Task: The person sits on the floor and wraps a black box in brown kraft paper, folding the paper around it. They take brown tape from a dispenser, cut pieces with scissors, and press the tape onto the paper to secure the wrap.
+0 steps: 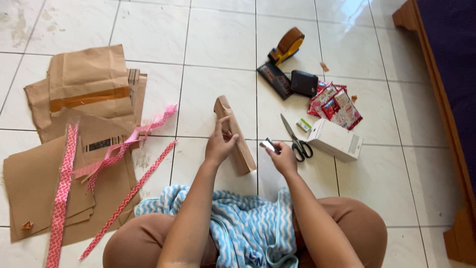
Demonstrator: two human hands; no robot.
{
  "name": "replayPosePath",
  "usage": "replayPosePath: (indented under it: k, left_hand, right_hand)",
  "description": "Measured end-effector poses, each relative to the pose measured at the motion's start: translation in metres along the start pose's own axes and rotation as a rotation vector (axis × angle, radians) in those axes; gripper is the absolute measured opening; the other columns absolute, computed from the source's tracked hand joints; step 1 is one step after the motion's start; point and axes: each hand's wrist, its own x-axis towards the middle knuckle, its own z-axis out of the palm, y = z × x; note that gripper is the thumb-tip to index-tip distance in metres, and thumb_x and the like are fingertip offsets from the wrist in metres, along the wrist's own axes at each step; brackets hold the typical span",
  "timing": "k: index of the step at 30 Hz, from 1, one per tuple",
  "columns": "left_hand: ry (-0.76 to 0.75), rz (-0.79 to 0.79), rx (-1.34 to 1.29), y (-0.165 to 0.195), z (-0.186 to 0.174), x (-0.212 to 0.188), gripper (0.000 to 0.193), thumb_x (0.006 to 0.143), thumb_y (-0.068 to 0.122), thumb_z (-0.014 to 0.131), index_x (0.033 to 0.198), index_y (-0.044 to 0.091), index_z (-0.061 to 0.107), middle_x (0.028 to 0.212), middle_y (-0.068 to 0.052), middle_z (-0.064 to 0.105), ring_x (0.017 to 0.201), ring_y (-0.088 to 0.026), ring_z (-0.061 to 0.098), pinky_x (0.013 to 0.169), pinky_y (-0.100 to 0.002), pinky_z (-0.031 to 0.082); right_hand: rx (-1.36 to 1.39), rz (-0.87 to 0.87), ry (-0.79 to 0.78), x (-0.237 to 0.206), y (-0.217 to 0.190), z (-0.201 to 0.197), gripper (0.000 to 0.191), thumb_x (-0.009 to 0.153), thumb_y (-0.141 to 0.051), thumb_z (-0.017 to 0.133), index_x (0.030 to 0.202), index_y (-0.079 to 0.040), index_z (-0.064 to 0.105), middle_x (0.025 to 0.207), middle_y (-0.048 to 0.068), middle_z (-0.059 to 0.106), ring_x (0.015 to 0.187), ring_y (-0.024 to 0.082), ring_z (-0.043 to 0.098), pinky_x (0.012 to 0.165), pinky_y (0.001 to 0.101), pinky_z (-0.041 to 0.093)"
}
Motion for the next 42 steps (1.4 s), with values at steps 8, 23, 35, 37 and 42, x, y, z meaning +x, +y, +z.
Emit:
replayPosePath:
  k: [8,23,35,37,42]
  left_hand:
    - [0.025,-0.019,-0.05,-0.017,0.002,-0.001,0.076,0.086,0.026,0.078,0.151,0.021,0.039,0.089,0.0,0.066,0.083,-0.014,0.071,0.079,-0.033,0.06]
    - [0.082,-0.003,0.06,0.003,-0.002,-0.003,0.058,0.092,0.031,0.069,0.146,0.017,0.051,0.102,-0.006,0.073,0.088,-0.019,0.075,0.08,-0.036,0.059]
    - [0.077,0.017,0.051,0.003,-0.003,-0.004,0.06,0.091,0.025,0.072,0.145,0.013,0.051,0.099,-0.007,0.072,0.086,-0.019,0.075,0.08,-0.034,0.06]
    - [0.077,0.028,0.035,0.0,-0.002,-0.003,0.06,0.09,0.022,0.072,0.146,0.013,0.051,0.099,-0.007,0.073,0.086,-0.019,0.075,0.08,-0.034,0.06]
    - [0.077,0.043,0.021,-0.005,0.0,-0.002,0.061,0.09,0.018,0.072,0.147,0.014,0.05,0.098,-0.007,0.073,0.087,-0.019,0.075,0.08,-0.034,0.061]
  right_hand:
    - [-0.213,-0.259,0.094,-0.004,-0.042,0.026,0.041,0.086,-0.036,0.077,0.12,-0.014,0.071,0.129,0.007,0.063,0.122,0.025,0.059,0.099,0.0397,0.05]
    - [0.395,-0.492,-0.258,-0.009,-0.077,0.066,0.053,0.105,-0.009,0.045,0.158,-0.011,0.04,0.159,0.014,0.047,0.147,0.024,0.045,0.118,0.0327,0.035]
    - [0.296,-0.486,-0.248,-0.015,-0.091,0.061,0.052,0.107,-0.015,0.048,0.158,-0.017,0.04,0.159,0.011,0.047,0.147,0.026,0.046,0.117,0.0344,0.037]
    - [0.263,-0.489,-0.254,-0.015,-0.093,0.057,0.052,0.106,-0.018,0.05,0.157,-0.019,0.041,0.158,0.01,0.049,0.145,0.026,0.049,0.116,0.0343,0.04]
    - [0.216,-0.503,-0.297,-0.014,-0.093,0.05,0.054,0.105,-0.019,0.053,0.158,-0.021,0.039,0.157,0.01,0.049,0.141,0.027,0.051,0.113,0.0354,0.042]
